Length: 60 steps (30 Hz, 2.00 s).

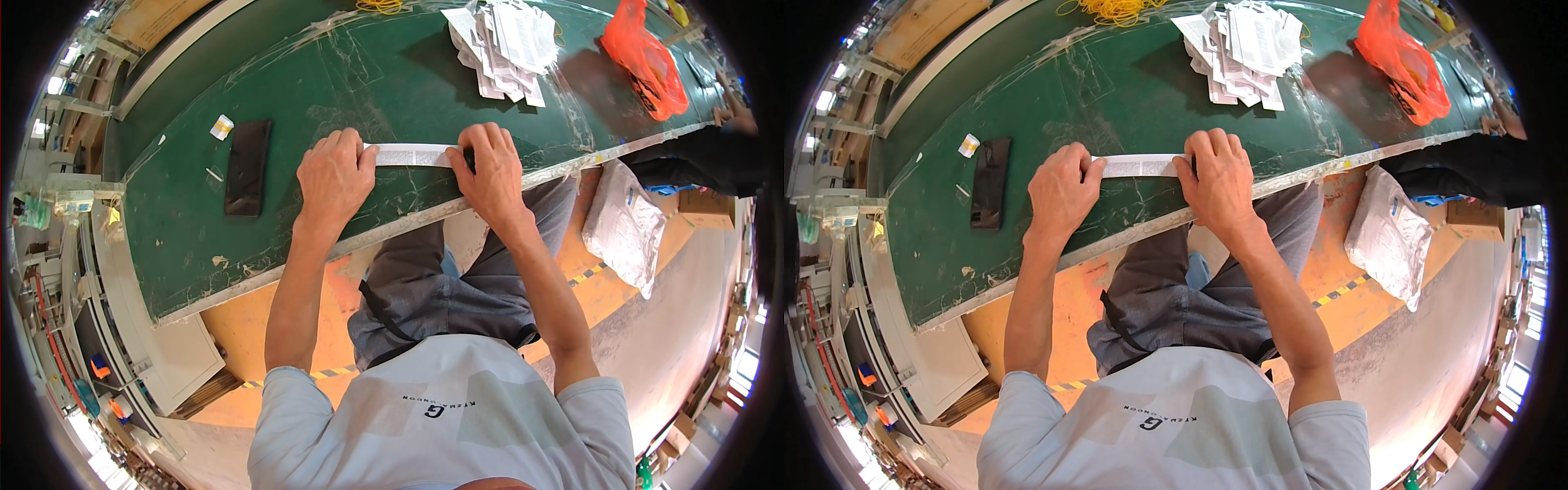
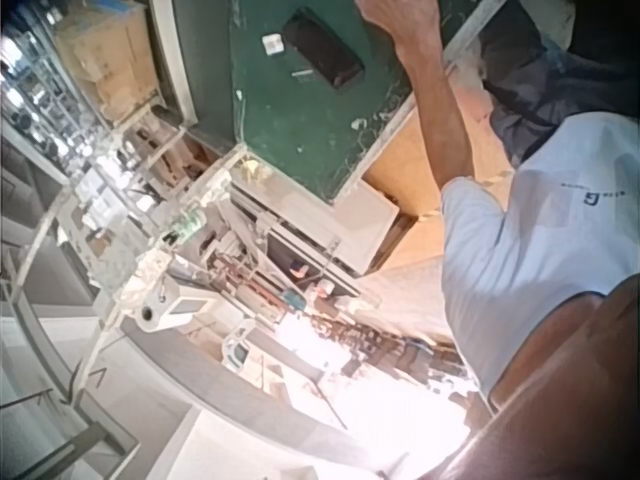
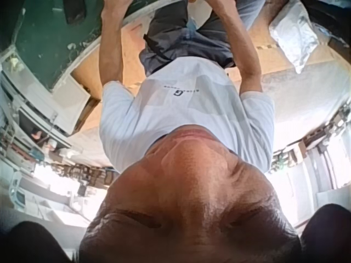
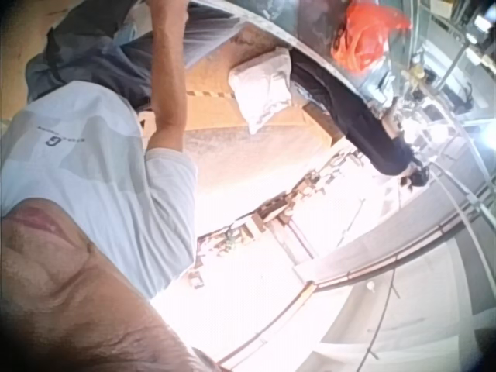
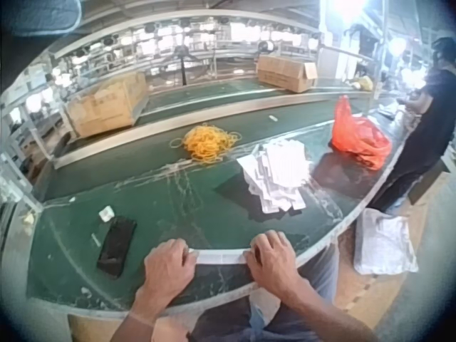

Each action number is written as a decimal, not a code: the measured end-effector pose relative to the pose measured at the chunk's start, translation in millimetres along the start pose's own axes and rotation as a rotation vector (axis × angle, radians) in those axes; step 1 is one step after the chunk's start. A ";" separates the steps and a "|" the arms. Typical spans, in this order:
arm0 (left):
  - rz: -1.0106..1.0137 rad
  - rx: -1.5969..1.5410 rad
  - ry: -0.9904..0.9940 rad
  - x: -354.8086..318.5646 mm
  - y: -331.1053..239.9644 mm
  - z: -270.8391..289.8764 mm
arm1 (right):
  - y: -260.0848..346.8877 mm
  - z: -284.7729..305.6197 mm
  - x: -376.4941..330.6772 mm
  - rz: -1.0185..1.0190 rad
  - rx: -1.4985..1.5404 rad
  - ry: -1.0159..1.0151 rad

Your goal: Folding and preparing small labels or instruction sheets at an assembly line.

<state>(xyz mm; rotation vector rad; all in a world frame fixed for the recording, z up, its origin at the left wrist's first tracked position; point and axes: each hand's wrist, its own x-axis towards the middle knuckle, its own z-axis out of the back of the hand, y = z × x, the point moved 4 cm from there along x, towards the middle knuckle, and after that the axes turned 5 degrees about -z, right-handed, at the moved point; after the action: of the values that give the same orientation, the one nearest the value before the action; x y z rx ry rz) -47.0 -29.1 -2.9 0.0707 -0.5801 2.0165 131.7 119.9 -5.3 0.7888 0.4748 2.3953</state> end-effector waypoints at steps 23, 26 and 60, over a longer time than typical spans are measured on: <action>-0.210 0.148 -0.204 -10.2 -27.9 9.1 | -5.8 37.2 -17.1 0.556 -0.492 0.447; -0.632 -0.018 -0.163 -19.6 -73.6 -2.5 | -2.5 39.8 -14.8 0.571 -0.469 0.445; -0.542 -0.095 -0.173 -4.4 5.5 7.7 | -1.0 13.9 32.0 0.566 -0.067 0.377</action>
<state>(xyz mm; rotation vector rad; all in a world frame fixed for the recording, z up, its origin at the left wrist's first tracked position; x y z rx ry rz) -50.9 -38.2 0.7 0.3135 -0.6812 1.4633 119.6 142.3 18.5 0.4797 0.3420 3.0940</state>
